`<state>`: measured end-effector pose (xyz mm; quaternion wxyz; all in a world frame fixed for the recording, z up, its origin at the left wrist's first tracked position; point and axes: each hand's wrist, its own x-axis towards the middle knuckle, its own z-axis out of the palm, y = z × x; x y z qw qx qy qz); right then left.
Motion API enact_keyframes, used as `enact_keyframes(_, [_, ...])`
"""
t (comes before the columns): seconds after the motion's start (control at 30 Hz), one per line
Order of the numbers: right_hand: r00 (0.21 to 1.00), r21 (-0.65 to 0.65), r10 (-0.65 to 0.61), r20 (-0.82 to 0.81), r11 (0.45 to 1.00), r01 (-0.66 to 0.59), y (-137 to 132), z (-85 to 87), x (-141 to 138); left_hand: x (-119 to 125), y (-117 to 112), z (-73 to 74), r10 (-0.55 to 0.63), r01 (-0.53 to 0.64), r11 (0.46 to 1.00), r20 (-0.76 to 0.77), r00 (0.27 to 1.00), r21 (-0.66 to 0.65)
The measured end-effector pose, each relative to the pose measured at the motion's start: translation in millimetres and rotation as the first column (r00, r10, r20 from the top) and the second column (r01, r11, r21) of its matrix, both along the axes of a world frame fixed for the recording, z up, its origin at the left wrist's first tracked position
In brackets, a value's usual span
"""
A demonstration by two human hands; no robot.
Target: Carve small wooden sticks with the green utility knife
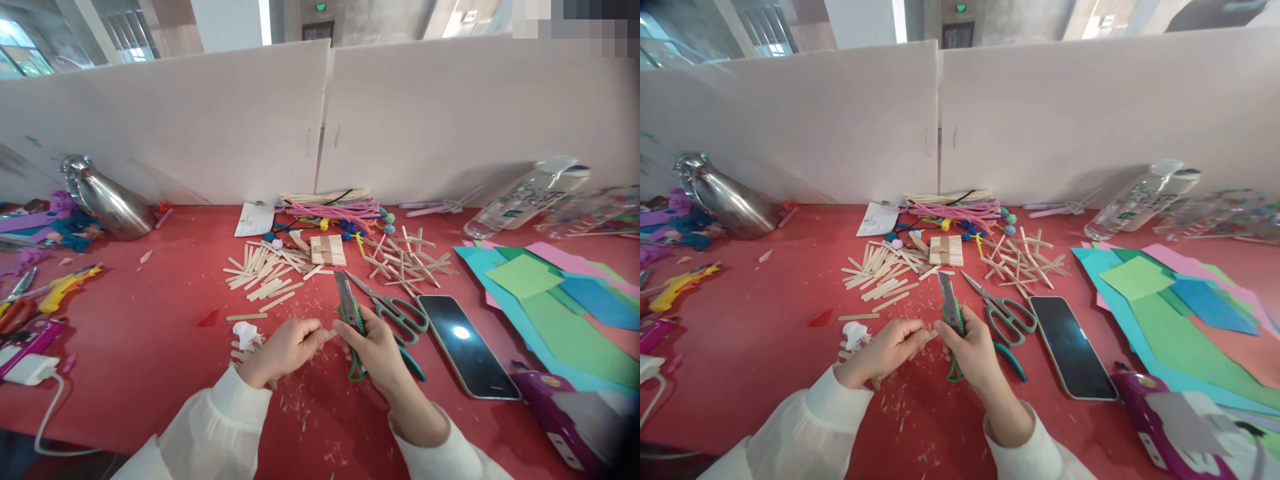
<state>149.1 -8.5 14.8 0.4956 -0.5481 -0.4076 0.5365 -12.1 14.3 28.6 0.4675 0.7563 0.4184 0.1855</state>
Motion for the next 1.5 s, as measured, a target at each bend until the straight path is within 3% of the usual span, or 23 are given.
enact_keyframes(0.1, [1.0,-0.004,-0.007,-0.007,1.0,0.007,0.1,1.2,0.1,0.8,-0.4,-0.3,0.044,-0.044,0.999,0.039,0.998,-0.01])
enact_keyframes(0.27, [0.998,-0.011,-0.049,-0.027,0.999,0.049,1.4,1.5,4.1,0.6,1.5,-2.7,0.255,-0.258,0.966,0.13,0.958,0.011])
enact_keyframes(0.5, [0.994,0.031,-0.112,0.012,0.993,0.111,1.9,-1.2,6.7,-0.7,3.3,-6.6,0.227,-0.216,0.973,0.2,0.953,-0.076])
enact_keyframes(0.7, [0.974,0.097,-0.201,0.102,0.977,0.191,0.9,-0.7,9.3,0.3,2.6,-4.4,0.029,-0.006,0.991,0.167,0.986,-0.137])
enact_keyframes(0.87, [0.955,0.148,-0.222,0.199,0.97,0.194,-0.9,4.6,5.0,0.9,2.9,-4.2,0.054,-0.041,0.993,0.124,0.991,-0.108])
enact_keyframes(0.97, [0.935,0.194,-0.238,0.261,0.962,0.191,-1.8,5.6,4.3,-0.6,5.7,-5.5,0.146,-0.137,0.988,0.155,0.977,-0.065])
enact_keyframes(1.07, [0.917,0.252,-0.221,0.332,0.958,0.14,-2.9,4.2,5.2,-3.5,10.9,-7.1,0.305,-0.304,0.952,0.2,0.931,-0.037])
enact_keyframes(1.23, [0.881,0.29,-0.025,0.472,0.948,-0.128,-6.0,0.7,1.1,-7.1,17.0,-6.8,0.484,-0.489,0.871,0.249,0.839,-0.048])
enact_keyframes(1.33, [0.837,0.288,0.043,0.545,0.928,-0.235,-6.9,-2.8,-2.5,-6.6,16.2,-5.6,0.511,-0.516,0.855,0.252,0.822,-0.049])
enact_keyframes(1.5, [0.776,0.283,0.041,0.629,0.918,-0.278,-4.9,-9.5,-0.9,-5.9,13.0,-7.1,0.474,-0.487,0.873,0.256,0.842,-0.014])
